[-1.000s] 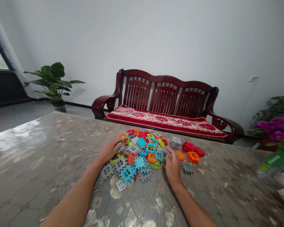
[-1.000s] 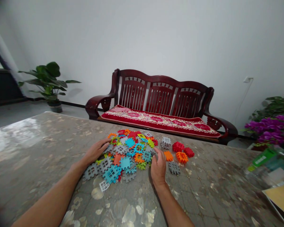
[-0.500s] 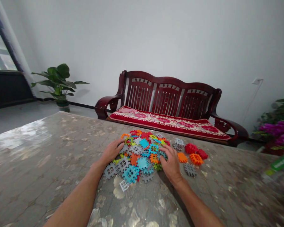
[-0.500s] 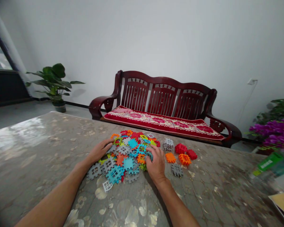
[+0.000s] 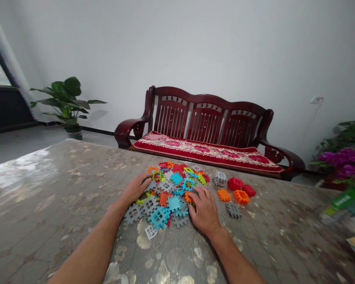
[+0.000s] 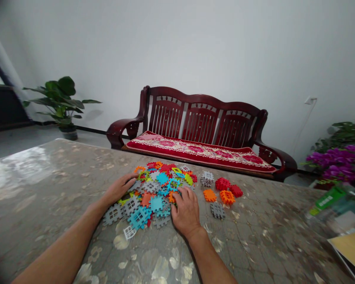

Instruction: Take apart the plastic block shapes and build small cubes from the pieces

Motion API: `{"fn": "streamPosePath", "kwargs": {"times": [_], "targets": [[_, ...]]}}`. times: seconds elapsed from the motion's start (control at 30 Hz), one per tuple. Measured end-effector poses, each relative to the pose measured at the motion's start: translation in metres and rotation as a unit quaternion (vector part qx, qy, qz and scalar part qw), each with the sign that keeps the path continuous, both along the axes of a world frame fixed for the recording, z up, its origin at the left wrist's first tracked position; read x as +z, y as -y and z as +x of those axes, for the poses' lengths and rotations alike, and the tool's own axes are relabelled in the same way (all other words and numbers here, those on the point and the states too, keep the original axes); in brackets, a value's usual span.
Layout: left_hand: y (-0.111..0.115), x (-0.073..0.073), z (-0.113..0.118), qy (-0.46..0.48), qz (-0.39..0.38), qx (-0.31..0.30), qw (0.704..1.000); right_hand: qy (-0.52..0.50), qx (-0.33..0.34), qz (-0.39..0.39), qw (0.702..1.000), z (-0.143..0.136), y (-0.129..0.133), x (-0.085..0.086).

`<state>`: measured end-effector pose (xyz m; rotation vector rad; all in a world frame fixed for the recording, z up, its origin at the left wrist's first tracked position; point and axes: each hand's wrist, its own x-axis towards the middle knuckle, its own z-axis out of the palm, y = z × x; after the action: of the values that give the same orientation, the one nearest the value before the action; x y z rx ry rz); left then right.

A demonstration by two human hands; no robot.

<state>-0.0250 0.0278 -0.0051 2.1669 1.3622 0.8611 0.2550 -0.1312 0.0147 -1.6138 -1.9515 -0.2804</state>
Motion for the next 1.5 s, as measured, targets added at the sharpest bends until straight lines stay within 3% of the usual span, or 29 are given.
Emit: {"fn": "streamPosePath", "kwargs": {"times": [0.4,0.6,0.8,1.07,1.5], "targets": [[0.001,0.001,0.000,0.007,0.003,-0.004,1.000,-0.007,0.019,0.043,0.999,0.003,-0.008,-0.007],[0.001,0.001,0.000,0.010,-0.002,0.002,1.000,-0.131,-0.003,0.096,0.987,0.009,-0.010,-0.005],[0.001,-0.001,0.000,0.009,0.000,-0.006,1.000,-0.265,-0.027,0.136,0.954,0.022,-0.015,-0.007],[0.002,0.003,0.000,0.007,-0.005,-0.006,1.000,-0.200,-0.056,0.058,0.976,0.027,-0.016,-0.014],[0.001,0.001,0.000,0.006,-0.005,-0.002,1.000,-0.185,-0.120,0.023,0.975,0.028,-0.018,-0.017]]}}
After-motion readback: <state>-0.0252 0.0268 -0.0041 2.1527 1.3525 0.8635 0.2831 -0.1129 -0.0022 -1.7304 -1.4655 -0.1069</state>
